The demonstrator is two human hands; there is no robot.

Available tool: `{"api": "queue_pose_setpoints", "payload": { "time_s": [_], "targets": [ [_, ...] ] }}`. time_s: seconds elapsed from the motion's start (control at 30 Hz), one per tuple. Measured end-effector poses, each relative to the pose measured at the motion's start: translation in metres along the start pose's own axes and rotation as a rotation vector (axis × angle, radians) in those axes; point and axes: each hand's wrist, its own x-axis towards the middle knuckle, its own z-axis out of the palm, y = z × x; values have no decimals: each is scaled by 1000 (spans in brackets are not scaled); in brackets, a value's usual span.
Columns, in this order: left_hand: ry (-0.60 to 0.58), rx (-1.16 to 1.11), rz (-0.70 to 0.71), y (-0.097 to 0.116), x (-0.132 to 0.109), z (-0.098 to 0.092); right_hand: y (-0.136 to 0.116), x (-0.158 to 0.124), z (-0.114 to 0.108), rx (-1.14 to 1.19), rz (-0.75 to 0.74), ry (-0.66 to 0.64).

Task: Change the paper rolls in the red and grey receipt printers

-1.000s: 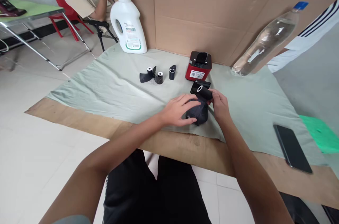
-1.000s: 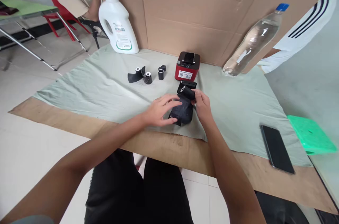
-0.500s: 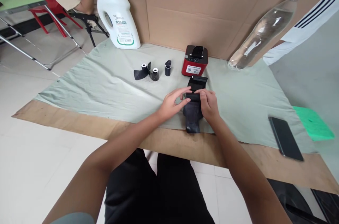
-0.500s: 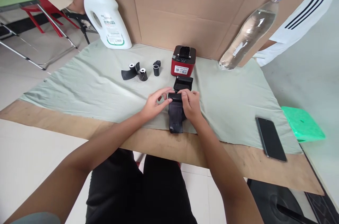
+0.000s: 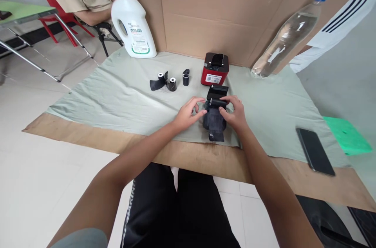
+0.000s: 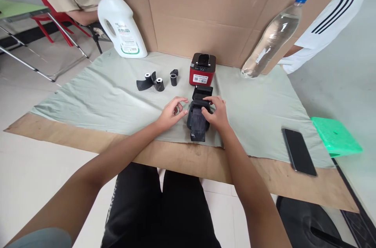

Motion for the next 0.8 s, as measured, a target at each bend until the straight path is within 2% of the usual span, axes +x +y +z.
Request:
{"api": "queue_pose_setpoints", "payload": {
  "time_s": [0.27,0.43,0.6,0.7,0.8],
  "targets": [
    [-249,-2,263,15,-6,-7,13,2,6,-47,91,-73],
    [-313,12,255,18,-7,-3,15,6,8,22,71,-96],
    [-288,3,278,15,-6,5,14,4,10,10,222,-45],
    [-247,40,291,15,-7,10,15,2,9,23,315,-69],
    [-244,88,302,17,-8,12,15,3,9,32,339,-87]
  ]
}}
